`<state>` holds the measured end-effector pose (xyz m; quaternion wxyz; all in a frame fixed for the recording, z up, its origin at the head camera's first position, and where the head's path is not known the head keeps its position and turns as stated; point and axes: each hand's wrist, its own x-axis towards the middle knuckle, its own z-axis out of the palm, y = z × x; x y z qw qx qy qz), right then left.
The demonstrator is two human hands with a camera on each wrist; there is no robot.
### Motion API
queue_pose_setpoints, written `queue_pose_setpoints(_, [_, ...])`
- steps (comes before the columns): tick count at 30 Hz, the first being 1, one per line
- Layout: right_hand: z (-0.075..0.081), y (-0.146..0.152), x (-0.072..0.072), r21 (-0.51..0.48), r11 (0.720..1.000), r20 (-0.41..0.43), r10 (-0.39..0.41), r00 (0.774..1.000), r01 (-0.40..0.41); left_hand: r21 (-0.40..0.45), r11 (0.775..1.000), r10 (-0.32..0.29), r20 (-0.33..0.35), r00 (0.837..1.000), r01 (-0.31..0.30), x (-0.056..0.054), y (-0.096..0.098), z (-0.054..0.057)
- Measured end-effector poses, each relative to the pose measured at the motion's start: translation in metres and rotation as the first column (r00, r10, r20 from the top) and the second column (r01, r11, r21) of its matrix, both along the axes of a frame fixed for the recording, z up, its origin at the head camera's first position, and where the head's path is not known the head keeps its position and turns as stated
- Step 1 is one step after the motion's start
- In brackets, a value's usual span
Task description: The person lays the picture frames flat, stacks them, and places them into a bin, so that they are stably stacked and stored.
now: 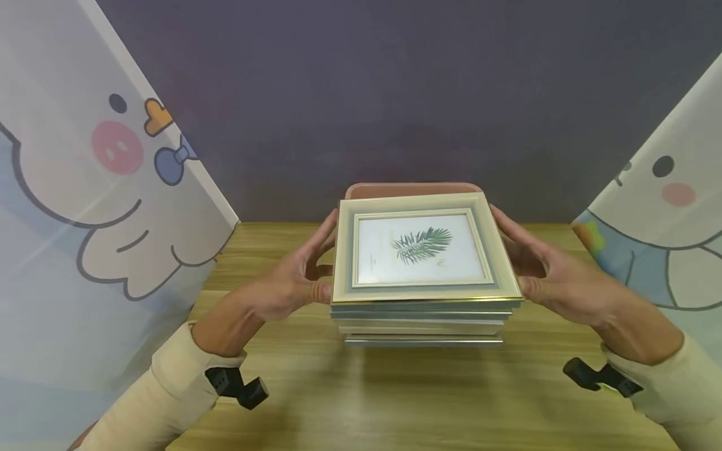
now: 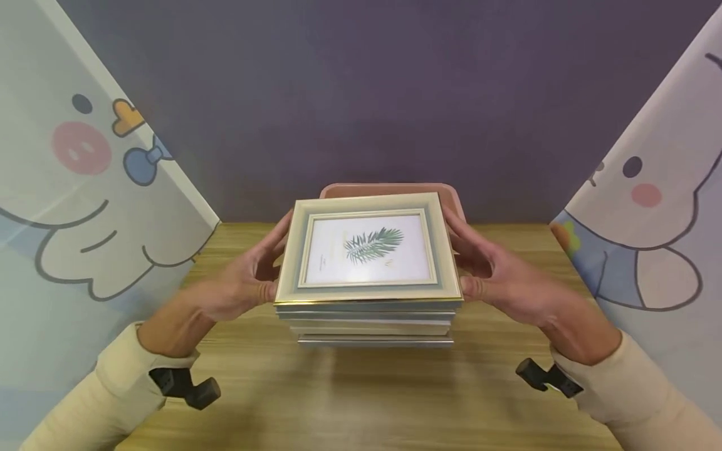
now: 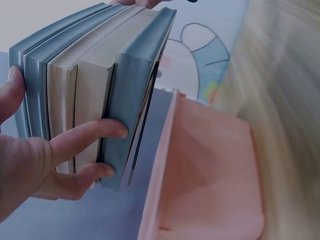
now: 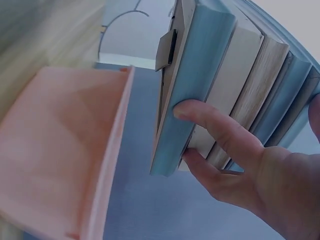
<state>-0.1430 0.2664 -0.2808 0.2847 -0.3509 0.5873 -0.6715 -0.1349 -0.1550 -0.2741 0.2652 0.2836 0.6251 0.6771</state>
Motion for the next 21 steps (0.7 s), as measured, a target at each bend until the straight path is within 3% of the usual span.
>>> queue_pose_setpoints(6, [0.018,-0.004,-0.011,-0.014,1.0,-0.009,-0.01,1.0,0.01,-0.007,1.0,0.0,0.021,1.0,0.001,-0.014,-0.001,0.018])
queue_pose_setpoints(11, [0.027,-0.005,-0.03,-0.044,0.999,0.027,0.007,1.0,-0.006,-0.015,1.0,0.003,0.015,1.0,-0.003,-0.031,-0.001,0.031])
queue_pose_setpoints(15, [0.034,-0.003,-0.048,-0.078,0.997,0.05,0.007,0.999,-0.003,-0.032,0.999,0.018,0.009,1.0,-0.018,-0.046,0.001,0.043])
queue_pose_setpoints(21, [0.042,0.0,-0.073,-0.085,0.996,0.067,-0.026,0.997,0.032,-0.054,0.998,0.042,0.056,0.998,-0.039,-0.075,0.008,0.056])
